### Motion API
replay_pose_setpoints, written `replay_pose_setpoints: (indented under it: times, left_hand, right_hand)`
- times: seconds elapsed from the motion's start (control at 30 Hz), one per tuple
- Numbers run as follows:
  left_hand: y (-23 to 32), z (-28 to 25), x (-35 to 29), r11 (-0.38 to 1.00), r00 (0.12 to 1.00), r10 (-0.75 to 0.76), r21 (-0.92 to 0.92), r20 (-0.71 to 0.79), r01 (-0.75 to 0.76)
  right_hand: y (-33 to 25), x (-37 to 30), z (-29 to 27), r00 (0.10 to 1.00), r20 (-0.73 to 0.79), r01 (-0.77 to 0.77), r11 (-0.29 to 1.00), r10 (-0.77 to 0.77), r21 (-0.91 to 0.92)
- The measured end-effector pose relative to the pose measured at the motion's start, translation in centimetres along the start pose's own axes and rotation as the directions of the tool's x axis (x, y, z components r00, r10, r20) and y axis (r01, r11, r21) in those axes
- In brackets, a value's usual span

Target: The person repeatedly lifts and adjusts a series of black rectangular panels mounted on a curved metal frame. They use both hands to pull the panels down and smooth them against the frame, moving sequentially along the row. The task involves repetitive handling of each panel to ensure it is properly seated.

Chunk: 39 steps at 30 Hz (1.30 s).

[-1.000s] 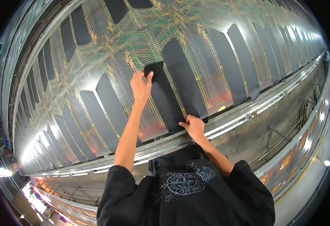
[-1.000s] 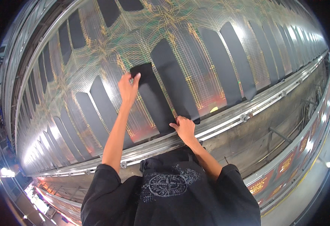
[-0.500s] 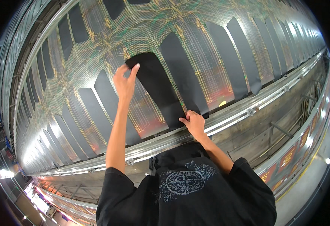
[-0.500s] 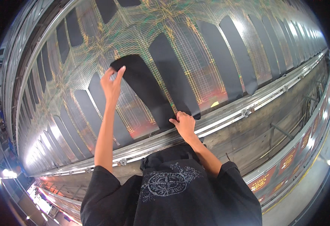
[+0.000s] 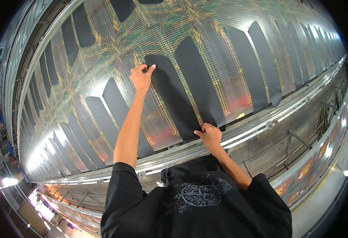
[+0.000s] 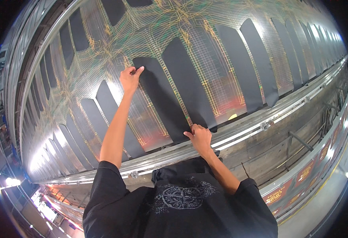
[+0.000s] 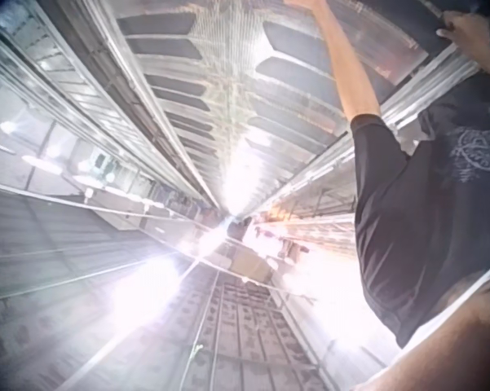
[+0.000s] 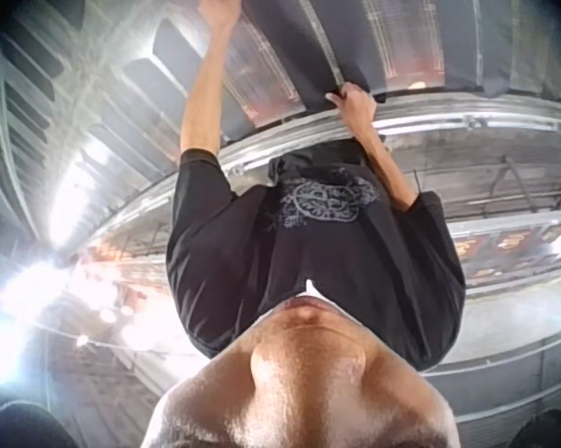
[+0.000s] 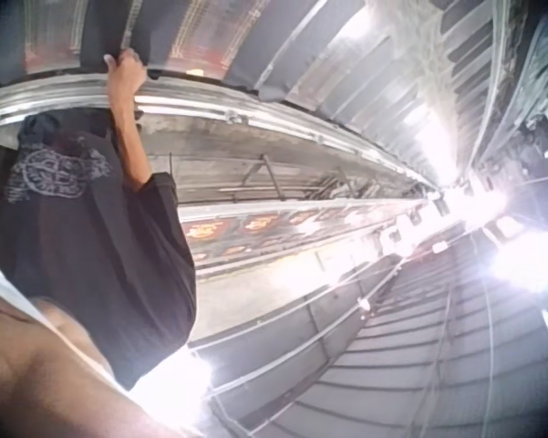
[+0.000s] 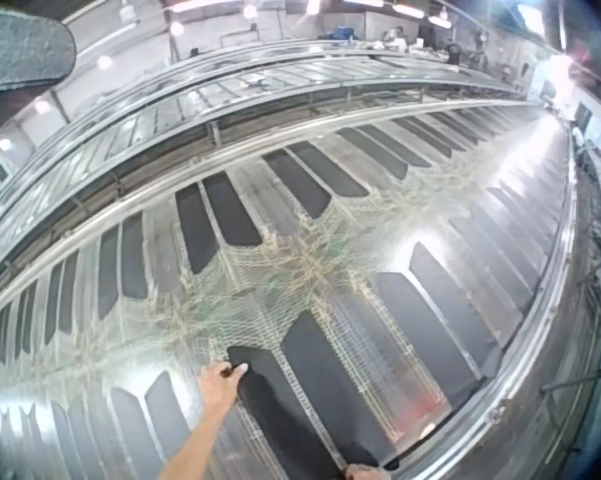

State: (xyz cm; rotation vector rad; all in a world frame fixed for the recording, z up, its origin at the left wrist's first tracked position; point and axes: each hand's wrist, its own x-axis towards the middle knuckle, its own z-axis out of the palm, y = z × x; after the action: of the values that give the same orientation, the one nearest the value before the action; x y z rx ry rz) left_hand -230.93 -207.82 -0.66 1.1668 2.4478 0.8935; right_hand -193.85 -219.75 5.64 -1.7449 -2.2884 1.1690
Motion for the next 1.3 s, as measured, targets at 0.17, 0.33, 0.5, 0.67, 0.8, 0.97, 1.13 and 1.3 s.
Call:
replay_pose_setpoints:
  times: [0.17, 0.33, 0.5, 0.67, 0.8, 0.97, 1.13, 1.3]
  left_hand:
    - [0.0, 0.1, -0.3, 0.996, 0.996, 0.063, 0.066, -0.064, -0.059]
    - [0.3, 0.1, -0.4, 1.000, 0.999, 0.016, -0.008, -0.039, -0.016]
    - [0.6, 0.0, -0.3, 1.000, 0.999, 0.021, 0.022, -0.038, -0.020]
    - [0.7, -0.1, -0.5, 0.999, 0.999, -0.020, -0.046, -0.026, 0.019]
    - [0.9, -0.2, -0.6, 1.000, 1.000, 0.002, -0.009, -0.029, -0.002]
    - [2.2, -0.1, -1.2, 0.999, 0.997, -0.042, 0.023, -0.068, 0.043]
    - [4.4, -0.1, -2.2, 0.893, 0.931, 0.332, 0.369, -0.155, -0.257]
    - [1.9, 1.4, -2.1, 0.742, 0.699, 0.608, 0.042, 0.377, -0.669]
  right_hand:
    - [-0.1, 0.0, 0.0, 1.000, -0.012, 0.023, 1.000, -0.023, -0.007]
    - [0.0, 0.0, 0.1, 1.000, 0.000, 0.025, 0.999, -0.025, -0.031]
    - [0.0, 0.1, 0.1, 1.000, -0.006, 0.022, 0.999, -0.022, -0.024]
    - [0.1, 0.1, 0.2, 0.998, -0.035, 0.047, 0.999, -0.047, -0.019]
    - [0.1, 0.1, 0.2, 0.996, -0.061, 0.072, 0.997, -0.073, -0.010]
    - [-0.2, 0.1, -0.1, 1.000, -0.010, 0.024, 0.999, -0.024, -0.021]
    - [0.1, 0.0, 0.3, 0.999, -0.025, 0.022, 1.000, -0.023, -0.021]
    - [-0.2, 0.2, 0.0, 1.000, 0.008, 0.013, 1.000, -0.012, -0.020]
